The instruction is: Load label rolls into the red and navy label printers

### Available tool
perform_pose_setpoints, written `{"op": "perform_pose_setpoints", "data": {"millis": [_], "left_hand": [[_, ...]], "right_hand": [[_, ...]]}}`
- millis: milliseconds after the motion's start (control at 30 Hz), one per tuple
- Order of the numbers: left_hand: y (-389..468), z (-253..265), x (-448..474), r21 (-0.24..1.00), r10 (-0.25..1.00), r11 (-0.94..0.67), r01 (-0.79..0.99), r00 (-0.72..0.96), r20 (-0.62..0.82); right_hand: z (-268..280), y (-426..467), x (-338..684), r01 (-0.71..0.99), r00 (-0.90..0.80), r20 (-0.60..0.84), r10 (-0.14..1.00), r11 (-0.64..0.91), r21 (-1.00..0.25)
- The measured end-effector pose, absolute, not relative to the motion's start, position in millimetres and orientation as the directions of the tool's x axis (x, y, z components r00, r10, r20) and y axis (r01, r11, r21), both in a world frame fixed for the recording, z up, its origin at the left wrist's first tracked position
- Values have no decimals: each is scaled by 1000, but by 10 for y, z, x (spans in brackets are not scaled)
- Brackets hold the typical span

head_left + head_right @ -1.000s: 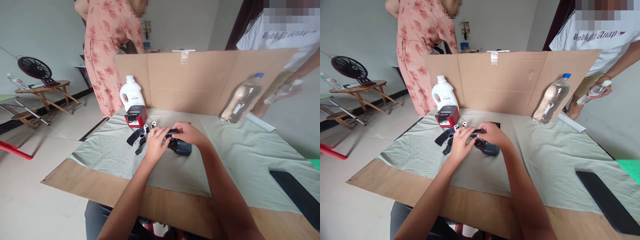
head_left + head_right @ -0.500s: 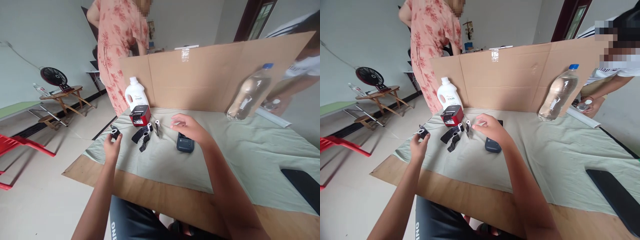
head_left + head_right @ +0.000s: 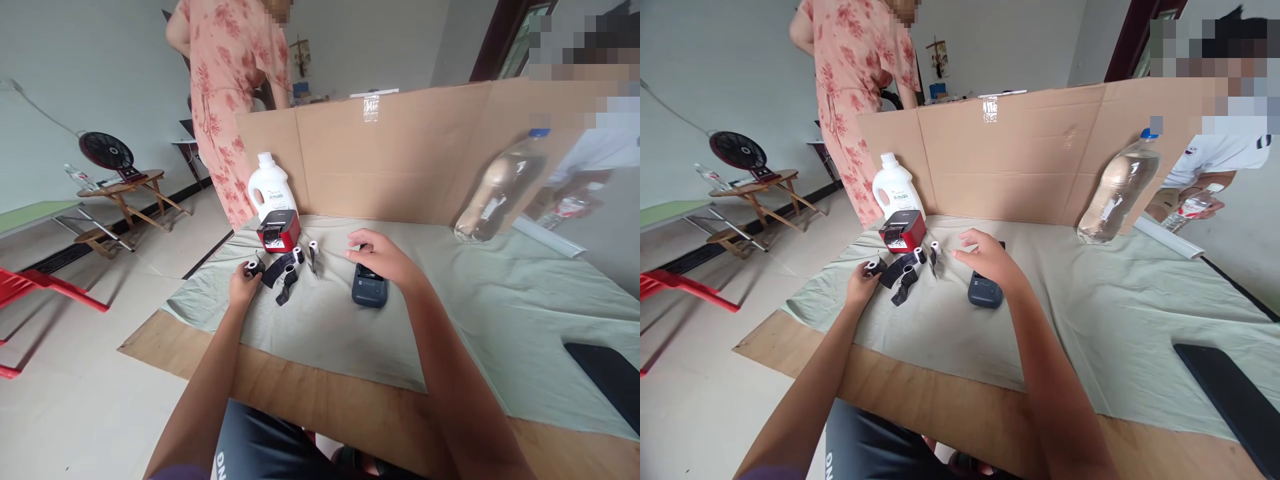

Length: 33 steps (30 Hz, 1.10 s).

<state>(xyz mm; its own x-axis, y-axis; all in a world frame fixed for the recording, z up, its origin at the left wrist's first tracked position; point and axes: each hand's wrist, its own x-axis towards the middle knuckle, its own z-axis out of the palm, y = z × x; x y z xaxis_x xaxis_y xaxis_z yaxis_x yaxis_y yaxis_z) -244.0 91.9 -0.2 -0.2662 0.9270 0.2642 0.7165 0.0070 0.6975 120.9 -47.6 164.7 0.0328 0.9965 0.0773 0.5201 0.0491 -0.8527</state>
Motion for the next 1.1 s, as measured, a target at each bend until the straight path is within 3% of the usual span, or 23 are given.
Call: {"op": "perform_pose_setpoints", "data": {"millis": [233,400,567,700,800,933,1033,1100], "left_hand": [[865,-10,-2472,655,930,-15,756,-229,286],[624,143,-2459,624,738,-183,760,-313,597],[484,366,-2269,567,725,-311,763,-195,660],[704,563,-1990,479,820,-375,793,43,571],[1003,697,-1717,429,933,-302,851,171,317],[1324,804,-1386,285,983,-176,942,186,-7],[1333,859,-1253,236,986,-153,960,163,-22],[1184,902,-1200,262,981,-179,948,152,119]], "right_hand": [[1566,-416,1224,529,38,82,996,50,-847],[1543,-397,1158,557,28,37,999,15,-830],[1533,-397,1122,566,25,30,999,11,-824],[1485,-360,1123,574,10,24,1000,14,-819],[1437,-321,1122,583,-2,18,1000,15,-812],[1381,-285,1136,584,-12,9,1000,15,-811],[1349,-264,1169,584,-12,8,1000,14,-811],[1336,-247,1184,577,4,14,1000,9,-816]]}}
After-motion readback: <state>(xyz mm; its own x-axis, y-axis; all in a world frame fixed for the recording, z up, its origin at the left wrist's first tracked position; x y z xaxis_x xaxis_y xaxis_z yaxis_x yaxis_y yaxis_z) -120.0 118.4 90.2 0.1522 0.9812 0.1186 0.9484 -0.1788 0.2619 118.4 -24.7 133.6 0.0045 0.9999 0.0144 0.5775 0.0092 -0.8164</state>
